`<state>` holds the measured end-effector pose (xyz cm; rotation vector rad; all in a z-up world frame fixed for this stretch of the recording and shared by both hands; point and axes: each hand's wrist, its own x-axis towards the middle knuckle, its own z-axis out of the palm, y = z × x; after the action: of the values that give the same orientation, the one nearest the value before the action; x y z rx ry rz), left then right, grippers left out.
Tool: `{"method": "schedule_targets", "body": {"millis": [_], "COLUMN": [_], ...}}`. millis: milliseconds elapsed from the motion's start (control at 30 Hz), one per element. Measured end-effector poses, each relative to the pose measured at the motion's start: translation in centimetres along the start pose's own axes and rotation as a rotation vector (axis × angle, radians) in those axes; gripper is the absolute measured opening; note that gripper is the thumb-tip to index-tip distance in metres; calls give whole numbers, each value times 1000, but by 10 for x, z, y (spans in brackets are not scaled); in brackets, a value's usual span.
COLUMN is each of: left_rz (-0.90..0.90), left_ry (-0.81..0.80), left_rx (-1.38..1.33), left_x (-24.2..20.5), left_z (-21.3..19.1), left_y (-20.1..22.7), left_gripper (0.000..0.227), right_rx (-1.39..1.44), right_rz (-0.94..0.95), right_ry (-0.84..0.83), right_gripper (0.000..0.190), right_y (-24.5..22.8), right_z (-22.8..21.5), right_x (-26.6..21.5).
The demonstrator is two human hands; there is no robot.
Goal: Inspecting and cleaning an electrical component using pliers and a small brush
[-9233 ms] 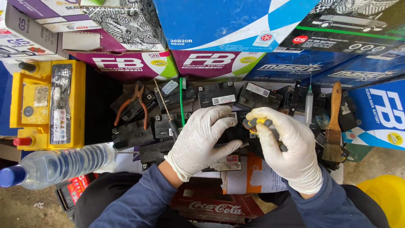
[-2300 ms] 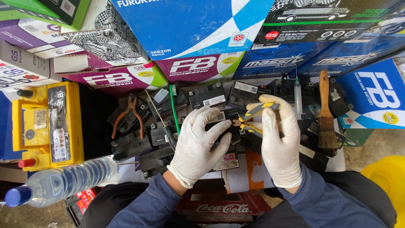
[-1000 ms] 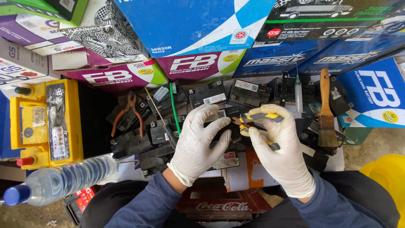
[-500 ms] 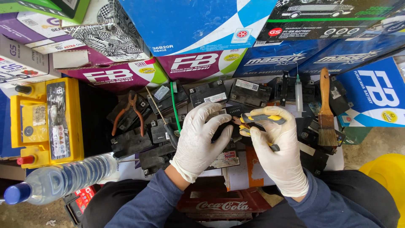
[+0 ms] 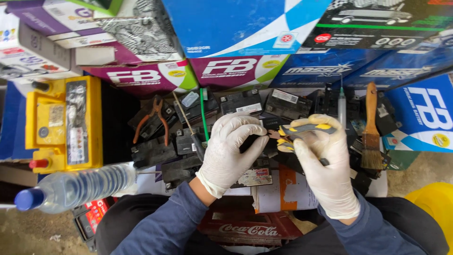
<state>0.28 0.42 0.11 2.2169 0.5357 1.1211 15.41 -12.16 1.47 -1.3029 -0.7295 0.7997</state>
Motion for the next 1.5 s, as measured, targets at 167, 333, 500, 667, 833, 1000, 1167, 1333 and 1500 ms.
{"method": "schedule_targets", "body": {"millis": [167, 333, 500, 667, 833, 1000, 1167, 1333, 1500], "left_rz": [-37, -153, -349, -333, -271, -473, -465, -324, -147], "left_ry": [32, 26, -4, 23, 86, 72, 83, 84, 27], "left_rx": [-69, -135, -242, -233, -292, -337, -336, -231, 353], "left_x": [-4, -17, -24, -28, -20, -22, -23, -21, -43], "left_z": [-7, -15, -26, -28, -31, -33, -34, -64, -122], "left_y": [1, 3, 8, 4, 7, 6, 3, -7, -35], "left_gripper": [12, 13, 7, 5, 8, 5, 8, 7, 17], "right_rx": [26, 80, 110, 28, 40, -62, -35, 0, -87], "right_rz": [4, 51, -29, -68, -142, -229, -307, -295, -235], "right_ry": [-63, -54, -165, -155, -170, -187, -223, -229, -188], "right_gripper": [44, 43, 43, 45, 44, 42, 38, 40, 44], "right_y": [0, 0, 2, 6, 11, 11, 19, 19, 9], "right_z": [-1, 6, 9, 19, 25, 27, 25, 23, 23], "right_x": [-1, -3, -5, -7, -7, -9, -6, -5, -4]}}
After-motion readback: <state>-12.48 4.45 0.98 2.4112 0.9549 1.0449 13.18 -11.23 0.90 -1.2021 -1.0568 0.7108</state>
